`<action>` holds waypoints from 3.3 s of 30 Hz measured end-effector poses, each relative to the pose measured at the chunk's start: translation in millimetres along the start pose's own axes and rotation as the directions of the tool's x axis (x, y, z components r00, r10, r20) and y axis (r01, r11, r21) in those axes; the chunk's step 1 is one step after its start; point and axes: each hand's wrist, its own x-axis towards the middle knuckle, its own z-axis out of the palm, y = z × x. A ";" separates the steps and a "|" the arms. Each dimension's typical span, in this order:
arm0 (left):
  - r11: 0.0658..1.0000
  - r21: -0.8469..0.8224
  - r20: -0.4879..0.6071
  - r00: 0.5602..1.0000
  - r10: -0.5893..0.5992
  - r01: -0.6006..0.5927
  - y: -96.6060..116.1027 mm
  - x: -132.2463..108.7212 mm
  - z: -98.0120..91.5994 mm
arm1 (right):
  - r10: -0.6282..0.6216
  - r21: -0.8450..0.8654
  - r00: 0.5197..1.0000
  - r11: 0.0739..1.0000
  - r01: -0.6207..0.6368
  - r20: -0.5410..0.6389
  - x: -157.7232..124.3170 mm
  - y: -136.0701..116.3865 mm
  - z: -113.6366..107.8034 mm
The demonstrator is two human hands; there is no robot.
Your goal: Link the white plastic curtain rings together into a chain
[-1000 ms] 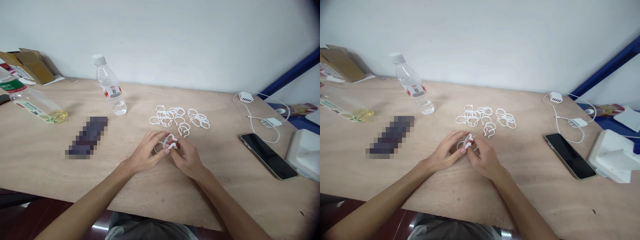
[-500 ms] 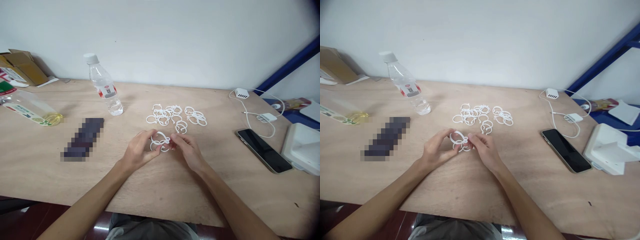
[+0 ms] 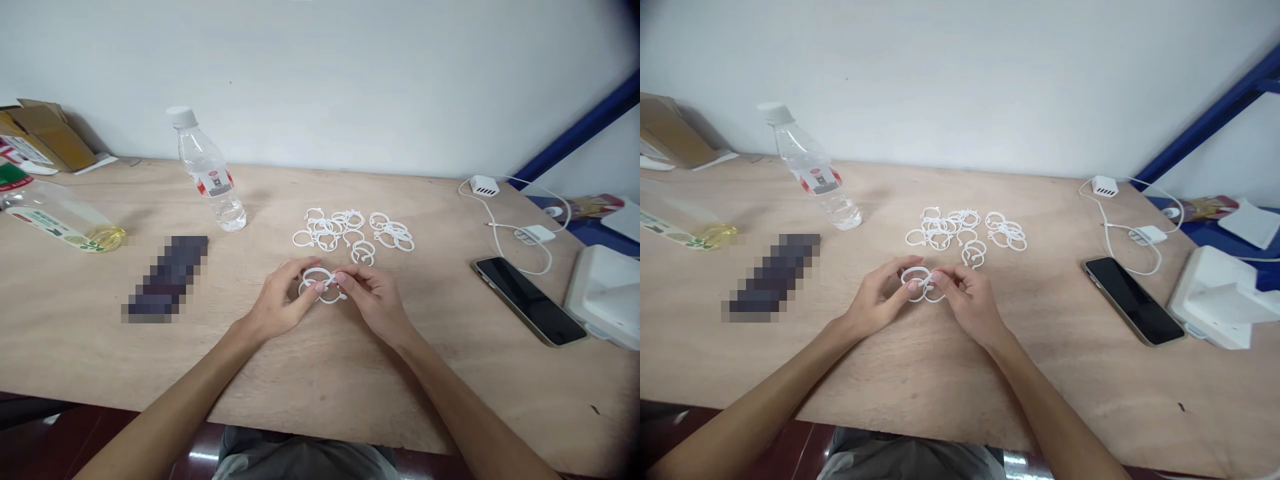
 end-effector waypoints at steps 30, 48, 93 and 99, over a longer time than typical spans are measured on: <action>0.991 0.132 0.116 0.993 -0.002 -0.014 -7.6 -3.0 4.1 | -0.061 -0.602 0.957 0.788 -0.127 -0.282 22.7 27.9 -43.2; 0.974 0.224 0.170 0.985 -0.009 -0.030 -1.7 20.1 8.8 | -0.033 -0.642 0.985 0.762 -0.086 -0.171 20.3 20.6 -42.2; 0.998 -0.002 0.297 0.953 -0.065 0.068 15.3 52.1 6.3 | -0.218 -0.245 0.976 0.946 0.212 0.004 4.6 -2.2 -33.5; 0.993 -0.104 0.296 0.955 -0.019 0.052 7.9 17.3 -6.3 | -0.136 -0.100 0.991 0.986 0.137 0.015 -0.8 -3.4 -21.6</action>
